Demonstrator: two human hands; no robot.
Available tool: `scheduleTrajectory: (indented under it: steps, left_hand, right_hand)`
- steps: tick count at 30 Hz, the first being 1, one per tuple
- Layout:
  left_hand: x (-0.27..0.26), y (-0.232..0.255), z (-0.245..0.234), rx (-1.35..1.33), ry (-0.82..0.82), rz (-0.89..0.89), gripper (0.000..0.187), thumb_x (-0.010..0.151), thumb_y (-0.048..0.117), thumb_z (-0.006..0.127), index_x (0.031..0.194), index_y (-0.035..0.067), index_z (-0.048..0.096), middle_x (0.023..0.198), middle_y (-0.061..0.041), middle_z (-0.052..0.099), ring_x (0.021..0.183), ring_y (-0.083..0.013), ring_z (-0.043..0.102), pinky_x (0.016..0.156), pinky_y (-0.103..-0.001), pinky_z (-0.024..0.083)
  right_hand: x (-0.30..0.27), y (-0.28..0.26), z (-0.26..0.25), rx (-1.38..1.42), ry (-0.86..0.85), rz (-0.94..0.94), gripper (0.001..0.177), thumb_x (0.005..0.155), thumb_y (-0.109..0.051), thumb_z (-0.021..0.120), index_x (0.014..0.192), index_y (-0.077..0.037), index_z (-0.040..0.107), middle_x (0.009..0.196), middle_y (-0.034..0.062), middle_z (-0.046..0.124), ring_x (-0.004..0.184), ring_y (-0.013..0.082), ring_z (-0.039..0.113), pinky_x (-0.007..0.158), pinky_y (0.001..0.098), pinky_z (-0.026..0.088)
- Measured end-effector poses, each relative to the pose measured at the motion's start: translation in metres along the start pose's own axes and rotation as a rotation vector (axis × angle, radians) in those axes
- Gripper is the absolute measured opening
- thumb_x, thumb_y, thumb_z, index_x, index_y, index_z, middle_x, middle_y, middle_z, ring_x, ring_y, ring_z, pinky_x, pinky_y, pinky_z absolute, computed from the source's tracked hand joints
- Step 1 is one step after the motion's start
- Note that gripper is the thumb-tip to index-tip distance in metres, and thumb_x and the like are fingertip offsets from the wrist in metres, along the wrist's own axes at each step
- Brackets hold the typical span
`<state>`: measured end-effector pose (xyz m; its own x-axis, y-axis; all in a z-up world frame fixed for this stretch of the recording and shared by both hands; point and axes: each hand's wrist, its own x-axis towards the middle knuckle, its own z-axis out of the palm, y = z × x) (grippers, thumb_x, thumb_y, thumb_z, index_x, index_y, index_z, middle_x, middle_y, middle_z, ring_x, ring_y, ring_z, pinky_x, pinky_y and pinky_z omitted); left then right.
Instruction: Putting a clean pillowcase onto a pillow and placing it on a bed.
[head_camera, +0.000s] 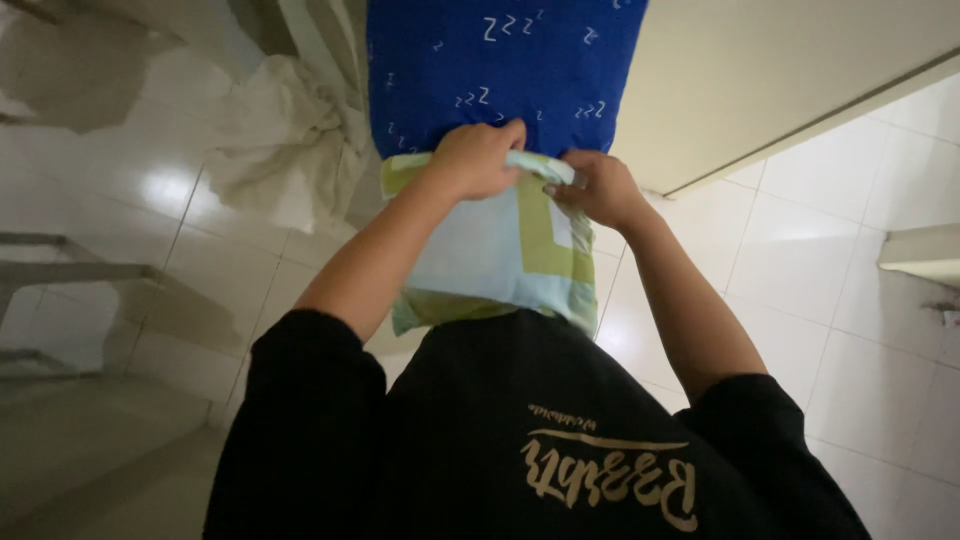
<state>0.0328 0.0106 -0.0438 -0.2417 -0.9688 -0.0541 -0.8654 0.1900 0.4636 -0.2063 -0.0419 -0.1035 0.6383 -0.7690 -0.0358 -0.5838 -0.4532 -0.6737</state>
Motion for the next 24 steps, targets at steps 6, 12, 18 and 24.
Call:
scheduleTrajectory:
  steps: [6,12,18,24]
  left_hand:
    - [0.034,0.011,-0.01,0.1,-0.124,0.124,0.057,0.072,0.048,0.082,0.11,0.01,0.063,0.093,-0.018,0.073,0.088,-0.0391,0.069,0.078,-0.053,0.051]
    - [0.061,-0.046,0.007,-0.207,0.04,0.059,0.036,0.091,0.043,0.075,0.102,0.009,0.07,0.099,-0.018,0.073,0.094,-0.0384,0.068,0.081,-0.048,0.052]
    - [0.063,-0.042,-0.008,-0.278,0.13,-0.031,0.035,0.092,0.039,0.075,0.101,0.007,0.065,0.093,-0.018,0.072,0.09,-0.0372,0.069,0.077,-0.048,0.052]
    - [0.051,-0.003,-0.03,-0.197,0.305,0.15,0.034,0.093,0.031,0.074,0.119,0.012,0.061,0.109,-0.014,0.069,0.104,-0.0333,0.066,0.089,-0.047,0.052]
  right_hand:
    - [0.023,0.022,-0.023,0.248,0.119,-0.068,0.022,0.083,-0.01,0.08,0.103,-0.005,0.072,0.092,0.007,0.068,0.082,0.0168,0.063,0.074,0.0328,0.053]
    - [0.03,0.039,-0.025,0.412,0.333,0.047,0.025,0.091,-0.014,0.083,0.108,-0.005,0.068,0.106,0.0049,0.067,0.099,0.015,0.066,0.084,0.0319,0.058]
    - [0.006,0.11,0.041,1.001,0.078,0.112,0.034,0.1,-0.004,0.062,0.133,-0.009,0.057,0.126,0.0039,0.062,0.119,0.0148,0.059,0.104,0.0312,0.05]
    - [0.011,0.082,0.036,0.936,0.097,0.092,0.037,0.096,-0.003,0.064,0.133,-0.007,0.057,0.119,0.0016,0.066,0.112,0.0118,0.061,0.098,0.0307,0.052]
